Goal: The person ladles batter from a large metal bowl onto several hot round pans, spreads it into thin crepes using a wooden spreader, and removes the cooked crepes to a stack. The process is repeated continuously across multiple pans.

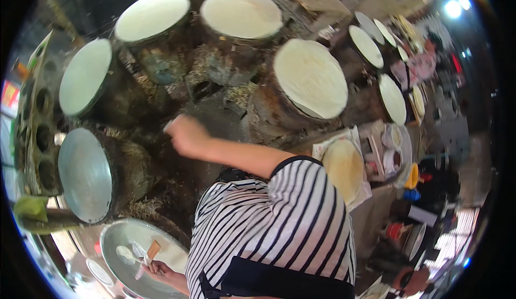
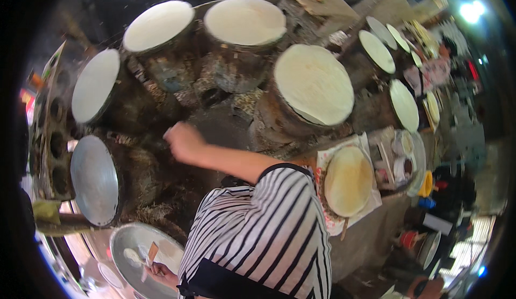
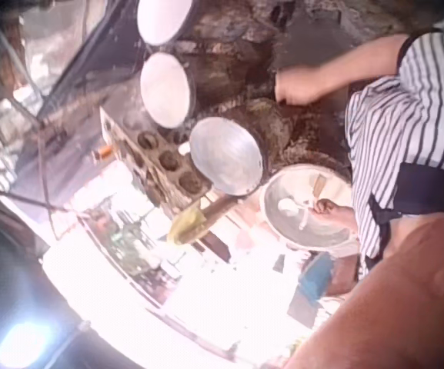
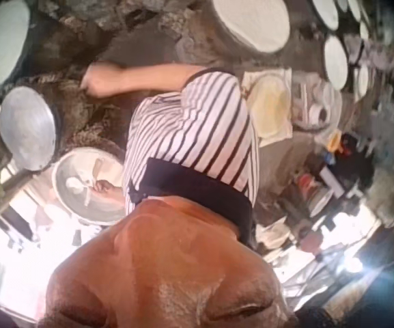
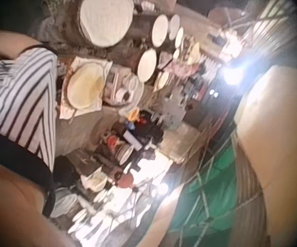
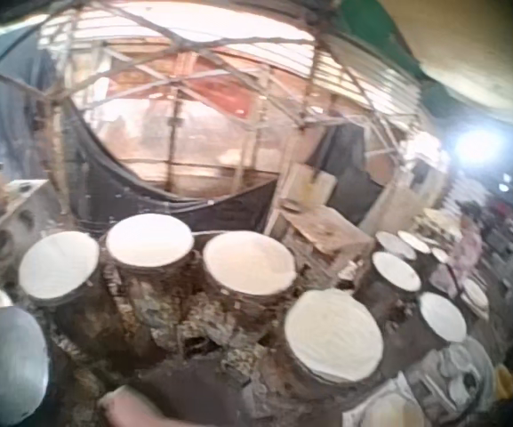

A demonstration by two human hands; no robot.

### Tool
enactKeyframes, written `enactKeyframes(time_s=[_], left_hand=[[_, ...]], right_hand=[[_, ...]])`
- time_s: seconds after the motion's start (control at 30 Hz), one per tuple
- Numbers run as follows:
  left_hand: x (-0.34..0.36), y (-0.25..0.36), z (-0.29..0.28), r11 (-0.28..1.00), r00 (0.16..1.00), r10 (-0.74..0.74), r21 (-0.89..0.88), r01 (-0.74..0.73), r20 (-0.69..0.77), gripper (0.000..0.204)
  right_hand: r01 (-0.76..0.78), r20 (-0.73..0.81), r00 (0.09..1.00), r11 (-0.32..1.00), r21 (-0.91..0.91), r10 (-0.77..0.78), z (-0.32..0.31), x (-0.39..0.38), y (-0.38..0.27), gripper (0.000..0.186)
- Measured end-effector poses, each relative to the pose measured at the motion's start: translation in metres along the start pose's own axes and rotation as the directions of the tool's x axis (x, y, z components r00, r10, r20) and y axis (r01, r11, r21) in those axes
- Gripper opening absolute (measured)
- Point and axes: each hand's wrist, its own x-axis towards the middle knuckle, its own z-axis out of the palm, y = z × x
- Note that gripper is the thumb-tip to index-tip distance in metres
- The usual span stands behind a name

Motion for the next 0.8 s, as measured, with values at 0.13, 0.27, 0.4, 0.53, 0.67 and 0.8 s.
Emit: enactKeyframes(time_s=[0.13, 0.27, 0.4, 0.53, 0.67, 0.8], left_hand=[[0.059, -0.024, -0.039, 0.977, 0.954, -0.175, -0.074, 0.198, 0.244, 0.028], [0.088, -0.052, -0.073, 0.934, 0.891, -0.285, -0.107, 0.342, 0.354, 0.027], [0.062, -0.067, -0.069, 0.926, 0.876, -0.312, -0.089, 0.367, 0.369, 0.024], [0.043, -0.069, -0.073, 0.921, 0.862, -0.326, -0.074, 0.382, 0.388, 0.022], [0.033, -0.07, -0.088, 0.91, 0.839, -0.344, -0.07, 0.408, 0.421, 0.02], [0.039, -0.068, -0.11, 0.901, 0.81, -0.363, -0.051, 0.432, 0.46, 0.019]], right_hand=[[-0.61, -0.514, 0.786, 0.566, -0.554, 0.344, -0.187, -0.134, 0.119, 0.044], [-0.697, -0.583, 0.716, 0.344, -0.629, 0.384, -0.234, -0.223, 0.194, 0.037], [-0.753, -0.612, 0.653, 0.471, -0.46, 0.446, -0.277, -0.25, 0.203, 0.016], [-0.817, -0.721, 0.498, 0.538, -0.205, 0.481, -0.35, -0.25, 0.186, 0.027], [-0.829, -0.84, 0.227, 0.55, 0.099, 0.493, -0.438, -0.278, 0.184, 0.036], [-0.233, -0.883, -0.178, 0.853, 0.467, 0.435, -0.484, -0.351, 0.164, 0.026]])
